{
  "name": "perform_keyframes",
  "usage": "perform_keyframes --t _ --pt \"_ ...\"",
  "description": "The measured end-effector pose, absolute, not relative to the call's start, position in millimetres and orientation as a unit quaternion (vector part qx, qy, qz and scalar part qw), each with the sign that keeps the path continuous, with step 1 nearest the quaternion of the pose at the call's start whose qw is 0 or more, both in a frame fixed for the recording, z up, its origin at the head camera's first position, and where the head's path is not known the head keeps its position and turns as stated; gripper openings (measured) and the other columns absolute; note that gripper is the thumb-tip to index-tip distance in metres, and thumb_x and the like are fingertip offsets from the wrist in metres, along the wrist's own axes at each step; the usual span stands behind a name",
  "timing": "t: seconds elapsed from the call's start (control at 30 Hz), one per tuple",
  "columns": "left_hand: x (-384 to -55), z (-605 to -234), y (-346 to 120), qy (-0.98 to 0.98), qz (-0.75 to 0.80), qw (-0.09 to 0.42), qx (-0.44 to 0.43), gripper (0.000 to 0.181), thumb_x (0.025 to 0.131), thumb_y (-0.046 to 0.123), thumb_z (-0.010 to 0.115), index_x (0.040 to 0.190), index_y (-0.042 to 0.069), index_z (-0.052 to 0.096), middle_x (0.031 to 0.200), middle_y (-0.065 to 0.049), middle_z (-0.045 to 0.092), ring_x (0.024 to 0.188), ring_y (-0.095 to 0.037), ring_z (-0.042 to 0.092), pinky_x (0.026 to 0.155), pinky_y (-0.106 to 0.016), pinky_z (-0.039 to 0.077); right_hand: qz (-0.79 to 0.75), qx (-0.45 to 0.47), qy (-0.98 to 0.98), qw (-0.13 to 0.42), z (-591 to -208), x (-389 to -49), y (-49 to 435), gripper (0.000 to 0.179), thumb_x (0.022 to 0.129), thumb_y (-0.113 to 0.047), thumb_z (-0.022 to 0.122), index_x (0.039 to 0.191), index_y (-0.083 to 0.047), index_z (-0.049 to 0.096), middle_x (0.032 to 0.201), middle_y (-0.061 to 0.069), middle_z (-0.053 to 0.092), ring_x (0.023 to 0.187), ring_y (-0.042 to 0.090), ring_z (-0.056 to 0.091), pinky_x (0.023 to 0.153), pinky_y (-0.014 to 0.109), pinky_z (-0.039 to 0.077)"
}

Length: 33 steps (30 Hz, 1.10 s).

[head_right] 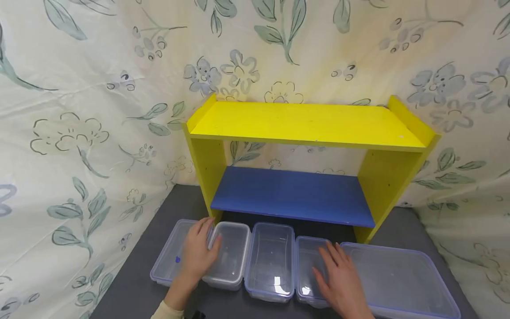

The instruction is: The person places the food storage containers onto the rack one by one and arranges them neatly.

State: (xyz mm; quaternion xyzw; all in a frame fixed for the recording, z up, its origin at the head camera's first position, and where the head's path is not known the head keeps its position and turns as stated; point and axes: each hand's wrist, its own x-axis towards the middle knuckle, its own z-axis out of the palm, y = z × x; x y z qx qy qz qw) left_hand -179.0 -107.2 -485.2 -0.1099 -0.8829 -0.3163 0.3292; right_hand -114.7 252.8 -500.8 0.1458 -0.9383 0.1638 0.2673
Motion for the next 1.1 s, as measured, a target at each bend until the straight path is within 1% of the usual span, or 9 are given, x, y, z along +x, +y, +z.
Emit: perform_keyframes --t 0.13,0.23,0.37,0.53,0.63,0.73,0.87,0.97,1.1 --pt "-188.2 -480.8 -113.9 -0.839 -0.443 0.308 -0.063 0.023 0.079 0.004 0.074 0.101 0.004 0.068 0.097 -0.012 0.069 0.090 -0.026 0.066 0.073 -0.037 0.054 0.184 0.137 -0.931 0.284 -502.5 -109.9 256.0 0.059 0.068 -0.019 0.086 0.119 -0.001 0.064 0.126 0.024 0.061 0.113 0.047 0.055 0.087 0.056 0.043" --pt "-196.7 -476.0 -117.6 -0.816 -0.499 0.287 -0.047 0.021 0.082 0.002 0.072 0.102 0.001 0.066 0.095 -0.014 0.069 0.086 -0.024 0.067 0.068 -0.031 0.056 0.190 0.126 -0.925 0.304 -502.8 -105.6 260.7 0.061 0.067 -0.018 0.086 0.119 0.003 0.063 0.122 0.025 0.061 0.109 0.044 0.057 0.087 0.051 0.041" --pt "-209.9 -476.8 -122.9 -0.807 -0.526 0.266 -0.025 0.027 0.082 -0.001 0.068 0.109 -0.004 0.062 0.100 -0.019 0.066 0.091 -0.030 0.067 0.074 -0.035 0.057 0.185 0.101 -0.925 0.317 -504.7 -100.1 266.9 0.063 0.066 -0.019 0.085 0.119 0.005 0.060 0.117 0.026 0.062 0.104 0.043 0.057 0.087 0.050 0.040" --pt "-220.4 -479.8 -129.3 -0.830 -0.514 0.217 0.031 0.045 0.084 0.005 0.068 0.126 -0.005 0.056 0.125 -0.024 0.060 0.118 -0.039 0.058 0.095 -0.050 0.050 0.192 0.062 -0.937 0.284 -511.3 -96.1 270.1 0.068 0.071 -0.024 0.083 0.126 0.005 0.054 0.116 0.029 0.060 0.102 0.046 0.055 0.086 0.055 0.041" --pt "-227.8 -477.0 -131.2 -0.847 -0.503 0.163 0.046 0.055 0.088 0.013 0.065 0.137 -0.004 0.048 0.139 -0.024 0.053 0.129 -0.039 0.050 0.103 -0.050 0.044 0.207 0.048 -0.935 0.283 -514.3 -95.8 276.7 0.067 0.074 -0.021 0.081 0.126 0.008 0.051 0.116 0.032 0.057 0.103 0.049 0.052 0.087 0.057 0.038" --pt "-238.7 -470.5 -133.2 -0.846 -0.515 0.131 0.039 0.055 0.092 0.016 0.062 0.140 -0.004 0.046 0.140 -0.024 0.052 0.129 -0.039 0.051 0.104 -0.049 0.044 0.206 0.042 -0.930 0.301 -517.3 -95.7 289.5 0.063 0.077 -0.021 0.079 0.124 0.011 0.051 0.115 0.034 0.055 0.103 0.051 0.049 0.088 0.059 0.035" --pt "-253.7 -464.2 -137.8 -0.847 -0.517 0.123 0.015 0.044 0.093 0.018 0.062 0.132 -0.002 0.055 0.126 -0.021 0.064 0.116 -0.034 0.063 0.094 -0.046 0.052 0.190 0.014 -0.931 0.312 -521.4 -94.8 310.1 0.058 0.081 -0.025 0.075 0.119 0.014 0.053 0.115 0.037 0.052 0.103 0.053 0.046 0.088 0.061 0.032" --pt "-261.3 -462.9 -139.6 -0.860 -0.492 0.134 0.008 0.032 0.092 0.021 0.063 0.117 0.001 0.065 0.106 -0.015 0.073 0.090 -0.025 0.071 0.076 -0.035 0.057 0.177 -0.026 -0.935 0.306 -524.8 -93.6 326.5 0.055 0.083 -0.024 0.073 0.116 0.014 0.052 0.115 0.039 0.050 0.103 0.054 0.044 0.090 0.061 0.031" --pt "-264.6 -458.5 -143.7 -0.874 -0.457 0.161 0.026 0.020 0.090 0.022 0.065 0.093 0.003 0.070 0.074 -0.008 0.070 0.058 -0.014 0.056 0.054 -0.026 0.043 0.150 -0.069 -0.942 0.291 -528.3 -93.1 341.9 0.050 0.085 -0.023 0.070 0.114 0.014 0.052 0.115 0.041 0.049 0.104 0.056 0.042 0.092 0.062 0.031"
